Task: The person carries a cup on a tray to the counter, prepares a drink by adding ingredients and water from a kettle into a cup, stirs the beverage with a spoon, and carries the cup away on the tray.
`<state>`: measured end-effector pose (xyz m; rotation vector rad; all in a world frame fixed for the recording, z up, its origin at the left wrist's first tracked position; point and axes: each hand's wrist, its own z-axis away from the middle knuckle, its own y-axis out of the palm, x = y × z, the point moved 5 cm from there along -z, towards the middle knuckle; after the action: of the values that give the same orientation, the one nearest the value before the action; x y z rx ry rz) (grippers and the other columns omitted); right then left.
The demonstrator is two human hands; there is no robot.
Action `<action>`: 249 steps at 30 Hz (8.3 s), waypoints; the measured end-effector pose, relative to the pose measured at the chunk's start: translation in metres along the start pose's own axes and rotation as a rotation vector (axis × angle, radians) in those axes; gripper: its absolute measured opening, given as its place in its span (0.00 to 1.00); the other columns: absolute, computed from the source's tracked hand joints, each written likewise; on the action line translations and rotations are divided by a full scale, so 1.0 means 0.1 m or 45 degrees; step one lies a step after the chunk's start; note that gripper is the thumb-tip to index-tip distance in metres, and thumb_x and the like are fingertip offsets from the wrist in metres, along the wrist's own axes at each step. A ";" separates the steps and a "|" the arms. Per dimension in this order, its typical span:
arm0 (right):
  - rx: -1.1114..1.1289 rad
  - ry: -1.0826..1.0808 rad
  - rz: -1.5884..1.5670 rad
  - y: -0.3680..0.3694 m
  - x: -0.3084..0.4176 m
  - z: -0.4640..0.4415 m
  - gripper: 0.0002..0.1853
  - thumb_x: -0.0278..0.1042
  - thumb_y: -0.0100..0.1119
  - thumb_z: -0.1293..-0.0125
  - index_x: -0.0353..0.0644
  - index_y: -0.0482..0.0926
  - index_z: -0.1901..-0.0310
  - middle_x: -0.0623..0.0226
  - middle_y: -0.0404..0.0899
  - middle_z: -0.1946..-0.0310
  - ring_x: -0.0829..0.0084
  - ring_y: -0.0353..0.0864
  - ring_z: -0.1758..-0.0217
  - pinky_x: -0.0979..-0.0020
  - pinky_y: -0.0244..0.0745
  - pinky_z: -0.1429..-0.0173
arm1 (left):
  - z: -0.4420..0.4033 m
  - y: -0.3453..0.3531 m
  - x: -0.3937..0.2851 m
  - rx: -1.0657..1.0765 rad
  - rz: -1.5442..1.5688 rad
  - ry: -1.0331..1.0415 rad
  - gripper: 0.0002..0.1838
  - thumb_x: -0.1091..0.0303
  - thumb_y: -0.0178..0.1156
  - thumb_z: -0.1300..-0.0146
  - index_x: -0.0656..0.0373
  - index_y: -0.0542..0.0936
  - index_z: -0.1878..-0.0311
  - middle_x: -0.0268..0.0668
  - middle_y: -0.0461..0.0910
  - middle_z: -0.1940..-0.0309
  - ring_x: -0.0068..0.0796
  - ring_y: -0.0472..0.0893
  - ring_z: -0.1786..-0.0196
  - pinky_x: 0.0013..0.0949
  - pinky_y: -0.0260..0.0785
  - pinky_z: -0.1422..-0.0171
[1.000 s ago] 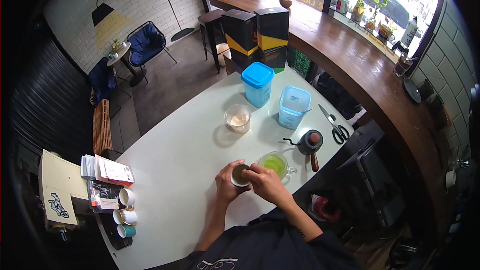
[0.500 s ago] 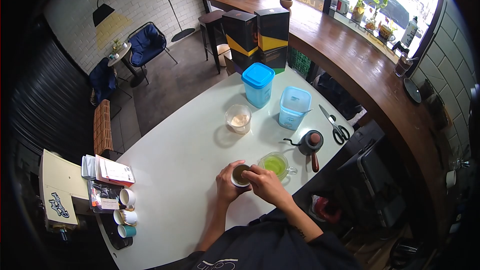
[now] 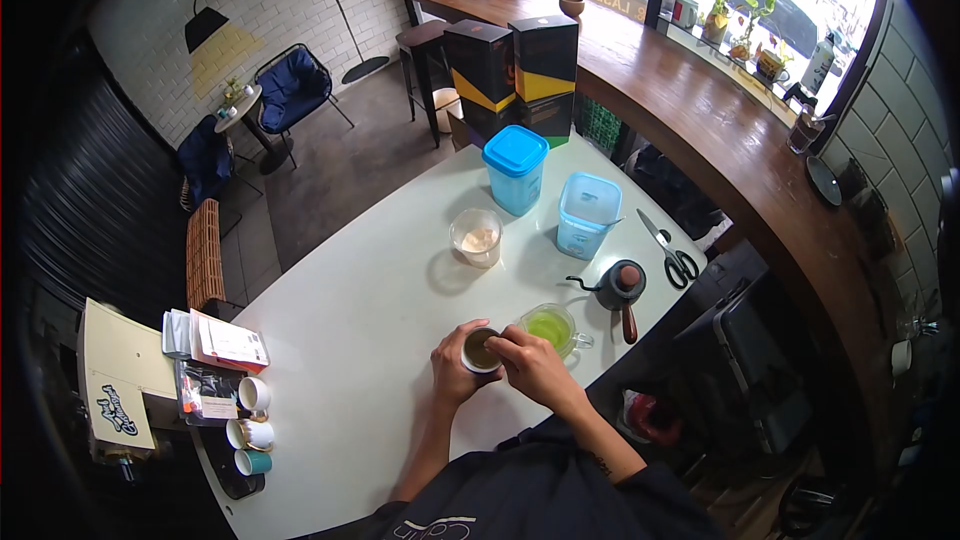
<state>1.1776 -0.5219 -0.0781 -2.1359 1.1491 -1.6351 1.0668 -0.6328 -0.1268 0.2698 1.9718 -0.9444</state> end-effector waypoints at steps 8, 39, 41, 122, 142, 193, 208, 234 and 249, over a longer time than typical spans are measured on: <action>0.029 0.051 -0.015 0.01 -0.02 0.00 0.18 0.19 0.67 0.46 0.39 0.82 0.51 0.56 0.78 0.62 0.50 0.83 0.61 0.55 0.79 0.58 | 0.00 0.00 -0.01 -0.006 -0.018 0.003 0.47 0.44 0.86 0.66 0.51 0.80 0.39 0.39 0.88 0.55 0.45 0.88 0.53 0.45 0.80 0.47; -0.065 0.058 -0.102 -0.04 0.01 -0.03 0.18 0.16 0.66 0.43 0.39 0.84 0.51 0.56 0.79 0.62 0.49 0.83 0.61 0.55 0.79 0.56 | 0.00 0.01 0.04 -0.016 0.000 -0.011 0.48 0.41 0.86 0.66 0.51 0.80 0.40 0.39 0.88 0.55 0.45 0.88 0.53 0.46 0.80 0.47; -0.055 0.062 -0.097 -0.01 0.00 -0.02 0.18 0.16 0.66 0.43 0.39 0.84 0.51 0.56 0.79 0.62 0.49 0.83 0.61 0.56 0.79 0.56 | 0.01 0.01 0.04 -0.014 0.004 -0.011 0.48 0.42 0.86 0.66 0.51 0.80 0.40 0.39 0.88 0.54 0.45 0.88 0.53 0.46 0.80 0.47; 0.048 0.056 0.101 -0.03 0.04 -0.01 0.17 0.18 0.63 0.46 0.39 0.82 0.53 0.54 0.78 0.61 0.49 0.83 0.62 0.52 0.79 0.59 | 0.00 0.00 0.00 -0.029 0.004 -0.009 0.46 0.45 0.87 0.66 0.52 0.80 0.40 0.39 0.88 0.53 0.46 0.88 0.52 0.46 0.80 0.46; 0.073 0.043 -0.023 0.06 0.00 0.01 0.19 0.18 0.65 0.47 0.41 0.82 0.51 0.55 0.78 0.60 0.49 0.83 0.62 0.54 0.80 0.57 | 0.00 0.00 0.04 -0.022 0.031 -0.027 0.47 0.46 0.87 0.67 0.51 0.80 0.40 0.39 0.88 0.54 0.46 0.88 0.53 0.46 0.80 0.46; -0.040 0.054 -0.078 0.08 -0.02 -0.07 0.14 0.18 0.65 0.39 0.41 0.86 0.52 0.57 0.81 0.62 0.52 0.85 0.62 0.57 0.81 0.57 | -0.02 -0.02 0.03 -0.025 0.037 -0.047 0.46 0.46 0.87 0.66 0.51 0.80 0.40 0.38 0.88 0.56 0.44 0.88 0.54 0.45 0.81 0.47; -0.016 0.052 -0.047 0.01 0.01 -0.05 0.18 0.19 0.68 0.48 0.42 0.83 0.53 0.58 0.79 0.64 0.52 0.84 0.65 0.56 0.80 0.59 | -0.03 -0.03 0.02 -0.008 0.088 -0.052 0.42 0.52 0.86 0.62 0.51 0.80 0.41 0.38 0.88 0.56 0.43 0.88 0.54 0.43 0.81 0.48; -0.515 0.361 -0.590 -0.78 -0.13 0.10 0.06 0.23 0.63 0.28 0.30 0.86 0.57 0.64 0.84 0.74 0.80 0.82 0.74 0.75 0.75 0.68 | -0.08 -0.04 -0.04 -0.021 0.013 0.014 0.39 0.60 0.85 0.59 0.58 0.79 0.41 0.39 0.88 0.58 0.35 0.90 0.56 0.39 0.82 0.47; -0.840 0.483 -0.291 -1.40 -0.48 0.49 0.06 0.26 0.64 0.28 0.32 0.86 0.61 0.69 0.79 0.77 0.83 0.75 0.76 0.77 0.65 0.71 | -0.11 -0.03 0.02 -0.008 0.069 -0.027 0.38 0.59 0.85 0.60 0.57 0.80 0.42 0.39 0.88 0.56 0.37 0.89 0.55 0.39 0.82 0.46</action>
<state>1.2799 -0.4081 -0.0472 -2.4652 1.8274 -2.0376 1.0570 -0.6272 -0.1232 0.3066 1.9381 -0.9029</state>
